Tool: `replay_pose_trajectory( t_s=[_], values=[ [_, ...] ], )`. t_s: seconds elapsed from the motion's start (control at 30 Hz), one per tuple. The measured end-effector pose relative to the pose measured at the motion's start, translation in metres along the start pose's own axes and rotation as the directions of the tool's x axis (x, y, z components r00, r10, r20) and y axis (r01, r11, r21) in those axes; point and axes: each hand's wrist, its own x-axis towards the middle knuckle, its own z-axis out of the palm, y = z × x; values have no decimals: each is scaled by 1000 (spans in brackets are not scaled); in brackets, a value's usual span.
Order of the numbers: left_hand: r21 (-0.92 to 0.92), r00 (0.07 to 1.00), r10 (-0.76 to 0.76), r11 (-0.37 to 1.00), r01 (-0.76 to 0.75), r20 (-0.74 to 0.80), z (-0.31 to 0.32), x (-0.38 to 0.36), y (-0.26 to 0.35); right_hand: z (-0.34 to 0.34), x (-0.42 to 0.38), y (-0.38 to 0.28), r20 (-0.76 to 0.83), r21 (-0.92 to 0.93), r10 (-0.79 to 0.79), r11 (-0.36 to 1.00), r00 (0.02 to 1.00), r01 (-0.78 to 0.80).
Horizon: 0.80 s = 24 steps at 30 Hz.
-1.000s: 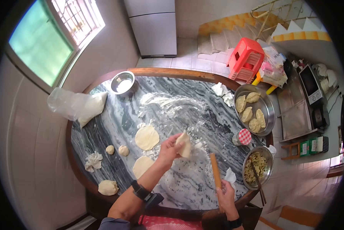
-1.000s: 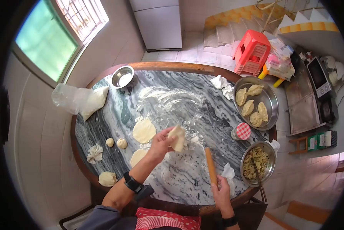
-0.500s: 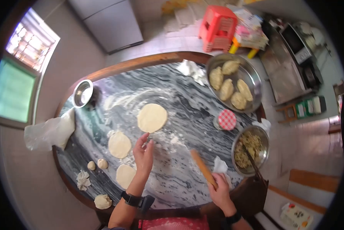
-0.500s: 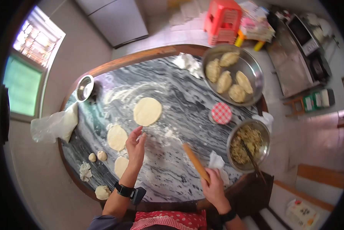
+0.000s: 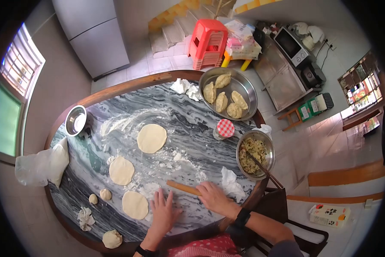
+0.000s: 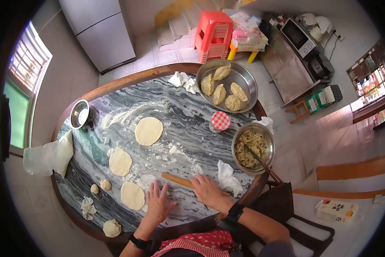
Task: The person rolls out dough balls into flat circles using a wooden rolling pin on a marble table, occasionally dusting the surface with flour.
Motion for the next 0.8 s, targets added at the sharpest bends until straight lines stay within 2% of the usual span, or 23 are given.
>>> replay_pose_trajectory(
  t_s=[0.1,0.17,0.2,0.3,0.37,0.43,0.47,0.5,0.53,0.6,0.63,0.7,0.73,0.77,0.8],
  values=[
    [22,999,15,1000,-16,43,6,-17,-6,-27,23,-14,31,-14,13,1000,999,-13],
    [102,999,21,995,-23,28,12,-25,-9,-38,21,-17,29,22,30,999,999,-30],
    [121,996,1,993,-12,88,8,-28,-7,-45,17,-23,77,11,58,998,995,-59],
    [146,997,62,987,-67,45,12,-38,-11,-43,-13,-28,164,-34,107,994,981,-102],
    [134,996,79,987,-83,30,11,-41,-13,-40,-42,-14,344,-216,169,971,924,-98],
    [115,989,144,983,-145,12,17,-44,-17,-39,-73,13,256,-338,229,932,939,-135],
    [116,988,154,981,-157,31,10,-47,-14,-41,-83,23,169,-344,342,899,924,-270],
    [115,988,150,982,-153,33,8,-48,-16,-43,-91,30,79,-337,452,851,889,-403],
    [101,984,177,978,-180,37,8,-51,-17,-44,-98,37,84,-338,454,851,887,-403],
    [51,983,184,981,-185,20,7,-60,-15,-46,-106,47,-106,-254,500,822,860,-510],
    [59,988,155,986,-155,11,9,-62,-17,-48,-107,50,-88,-245,480,839,873,-486],
    [-42,977,212,976,-212,-18,9,-70,-28,-41,-96,51,-186,-244,430,851,884,-465],
    [-143,975,196,967,-210,-106,2,-73,-32,-36,-91,50,-220,-216,382,878,898,-427],
    [-123,981,152,978,-167,-118,-6,-75,-37,-34,-86,45,-258,-190,342,899,904,-394],
    [-150,968,35,986,-74,-247,-12,-76,-42,-35,-77,31,-249,-139,317,923,915,-358]
  ],
)
